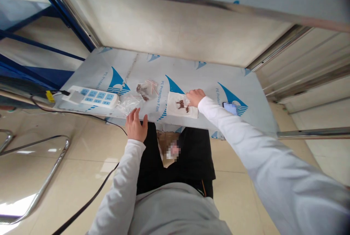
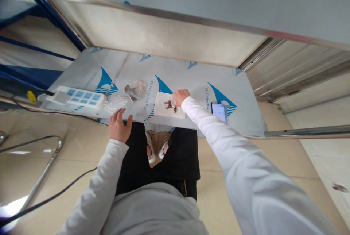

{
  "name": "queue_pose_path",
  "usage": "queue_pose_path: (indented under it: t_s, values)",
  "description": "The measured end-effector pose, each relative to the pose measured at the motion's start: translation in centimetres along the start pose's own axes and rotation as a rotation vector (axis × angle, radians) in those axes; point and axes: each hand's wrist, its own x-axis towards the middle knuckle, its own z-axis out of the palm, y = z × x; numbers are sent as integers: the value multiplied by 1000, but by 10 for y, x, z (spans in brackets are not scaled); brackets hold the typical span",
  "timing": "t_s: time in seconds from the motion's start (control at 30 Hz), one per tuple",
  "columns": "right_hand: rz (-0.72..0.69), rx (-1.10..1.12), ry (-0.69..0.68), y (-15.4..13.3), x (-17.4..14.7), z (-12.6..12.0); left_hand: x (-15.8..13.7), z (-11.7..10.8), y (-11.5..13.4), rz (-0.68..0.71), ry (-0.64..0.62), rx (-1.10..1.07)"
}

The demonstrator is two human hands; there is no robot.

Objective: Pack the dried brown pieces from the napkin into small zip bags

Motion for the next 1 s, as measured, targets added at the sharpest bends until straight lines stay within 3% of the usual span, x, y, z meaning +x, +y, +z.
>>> queue_pose_path:
  t_s: [0.13, 0.33, 0.57, 0.7, 0.87, 0.93, 1.0]
  values:
    - [-50, -109, -53, -15, 17, -1, 1, 24, -25, -38, -13, 77]
    - [-61, -172, -52, -26, 18, -10, 18, 45, -39, -38, -115, 116]
    - [-30, -108, 80, -24, 13, -30, 19, 44, -41, -16, -10, 18]
    - [-84, 240, 216, -85, 35, -33, 3, 30, -28, -82, 142, -104]
    - [-194, 427, 303, -191, 78, -23, -16, 18, -22, -73, 159, -187]
    - [-197, 436, 371, -208, 90, -18, -18, 17, -26, -73, 140, -193]
    - [-142, 449, 442, -204, 99, -13, -17, 17, -32, -80, 119, -188]
